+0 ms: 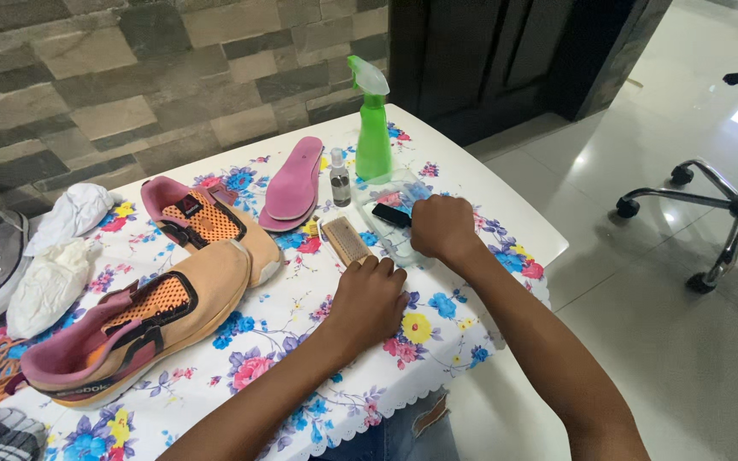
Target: The person uses a black brush to clean a pink and orange Reebok sneaker. They scrub the upper mesh, the side panels, the heel, and the white sole. The person rotates the shoe to access different areas and continues brushing until the end of the clip.
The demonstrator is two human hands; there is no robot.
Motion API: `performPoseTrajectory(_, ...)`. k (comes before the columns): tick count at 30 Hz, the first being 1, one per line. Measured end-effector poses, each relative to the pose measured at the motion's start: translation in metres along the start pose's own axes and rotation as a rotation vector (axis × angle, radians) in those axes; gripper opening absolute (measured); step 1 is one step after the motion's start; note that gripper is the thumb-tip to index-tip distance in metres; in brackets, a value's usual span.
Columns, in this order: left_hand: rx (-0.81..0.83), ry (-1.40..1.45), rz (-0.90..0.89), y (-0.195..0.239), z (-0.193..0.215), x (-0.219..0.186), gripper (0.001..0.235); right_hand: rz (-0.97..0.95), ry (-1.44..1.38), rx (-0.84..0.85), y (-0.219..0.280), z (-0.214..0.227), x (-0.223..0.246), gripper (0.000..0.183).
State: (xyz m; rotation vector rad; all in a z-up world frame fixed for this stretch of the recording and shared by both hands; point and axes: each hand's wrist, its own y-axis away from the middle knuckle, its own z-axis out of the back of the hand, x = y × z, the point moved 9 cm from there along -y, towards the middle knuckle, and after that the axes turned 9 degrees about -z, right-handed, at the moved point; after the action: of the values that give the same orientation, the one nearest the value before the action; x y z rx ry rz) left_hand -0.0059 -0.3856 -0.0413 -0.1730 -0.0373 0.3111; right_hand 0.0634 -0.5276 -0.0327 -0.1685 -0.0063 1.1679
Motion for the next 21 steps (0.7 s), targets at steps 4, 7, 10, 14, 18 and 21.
performPoseTrajectory(4, 0.001, -0.013, -0.004, 0.0, -0.002, 0.0, 0.034, -0.008, -0.135, -0.034, 0.002, 0.013, -0.001, 0.021)
performPoseTrajectory(7, -0.01, -0.006, -0.001, 0.003, 0.008, -0.002, 0.033, 0.005, -0.161, -0.018, 0.002, 0.017, -0.001, 0.022)
performPoseTrajectory(10, 0.022, 0.025, -0.016, 0.011, 0.006, -0.003, 0.035, -0.012, -0.193, -0.01, 0.006, 0.021, -0.003, 0.023)
performPoseTrajectory(14, -0.093, 0.108, -0.151, 0.038, 0.012, -0.012, 0.041, -0.025, -0.219, -0.002, 0.012, 0.034, -0.009, 0.029)
performPoseTrajectory(18, -0.15, 0.121, -0.125, 0.081, 0.042, -0.001, 0.041, -0.113, -0.121, 0.067, 0.019, 0.032, -0.02, 0.032)
performPoseTrajectory(21, -0.358, -0.025, -0.033, 0.125, 0.081, 0.033, 0.028, -0.149, -0.104, -0.005, 0.031, 0.049, -0.023, 0.036)
